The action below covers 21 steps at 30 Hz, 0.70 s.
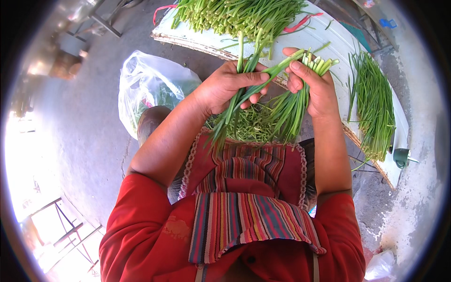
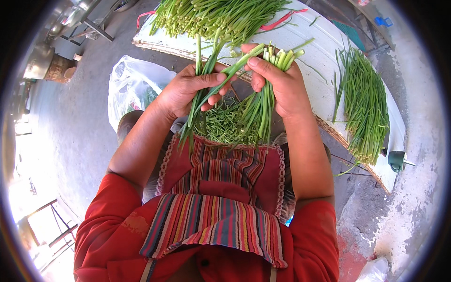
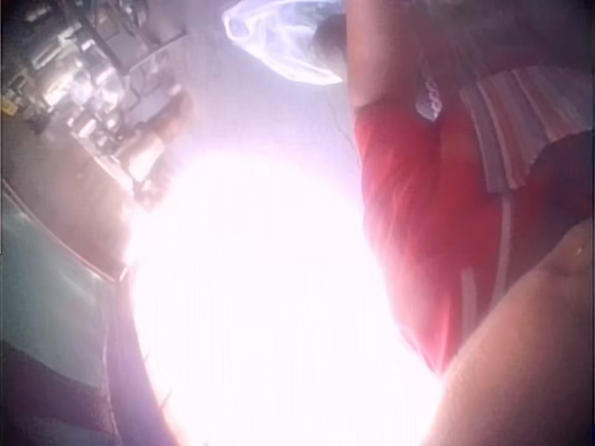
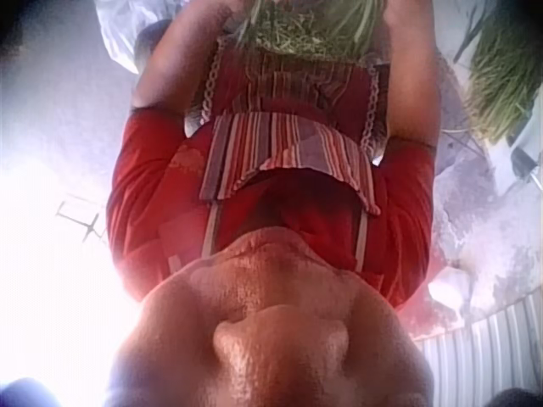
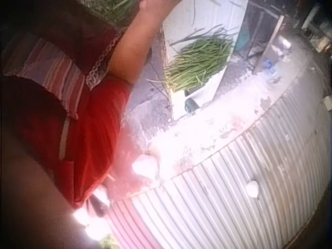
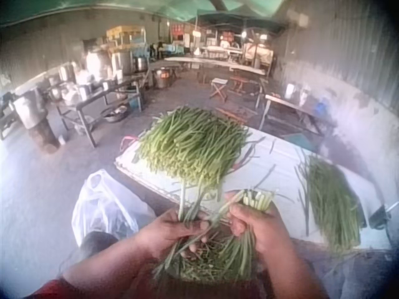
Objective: The person sorts green onions by hand, removing yellowed or damaged leaves and stems from each stalk. They gather the cleaned stalks into bunches on a table and discard the scraps into a pile.
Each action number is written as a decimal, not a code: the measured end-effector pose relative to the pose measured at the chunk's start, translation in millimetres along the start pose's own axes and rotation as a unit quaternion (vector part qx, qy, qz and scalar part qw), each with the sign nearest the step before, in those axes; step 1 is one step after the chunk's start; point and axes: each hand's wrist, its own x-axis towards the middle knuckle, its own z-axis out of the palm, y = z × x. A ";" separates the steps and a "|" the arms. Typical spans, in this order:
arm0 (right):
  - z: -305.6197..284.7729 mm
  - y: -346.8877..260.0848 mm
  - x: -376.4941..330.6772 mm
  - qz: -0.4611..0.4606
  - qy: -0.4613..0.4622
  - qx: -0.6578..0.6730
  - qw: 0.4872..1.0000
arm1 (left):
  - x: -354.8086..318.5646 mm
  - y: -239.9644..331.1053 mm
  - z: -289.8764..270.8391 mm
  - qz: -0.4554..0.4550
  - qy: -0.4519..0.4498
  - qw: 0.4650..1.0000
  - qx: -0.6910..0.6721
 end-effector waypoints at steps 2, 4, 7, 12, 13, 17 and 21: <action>0.6 -1.0 -0.1 -0.007 0.006 -0.007 1.000 | -0.6 0.6 0.5 0.014 0.006 1.000 -0.011; 1.1 -1.7 0.0 -0.011 0.024 -0.023 0.999 | -0.7 1.0 0.5 0.034 0.018 0.999 -0.021; -5.0 -2.0 0.9 0.001 0.033 0.004 0.999 | 0.2 0.7 -0.7 0.058 0.029 0.998 -0.018; -13.8 -9.1 6.0 -0.053 0.077 0.058 0.994 | -1.2 -0.6 -2.0 0.095 0.032 0.995 0.002; -14.8 -9.3 5.5 -0.044 0.068 0.060 0.995 | -0.9 -0.8 -2.0 0.107 0.032 0.994 0.009; -4.4 -0.3 1.1 0.008 0.055 -0.032 0.998 | 0.8 -0.3 -0.6 0.105 0.054 0.993 0.025; 18.6 8.4 -1.5 0.032 0.019 -0.087 0.995 | 0.2 -1.3 3.4 0.077 0.062 0.993 0.065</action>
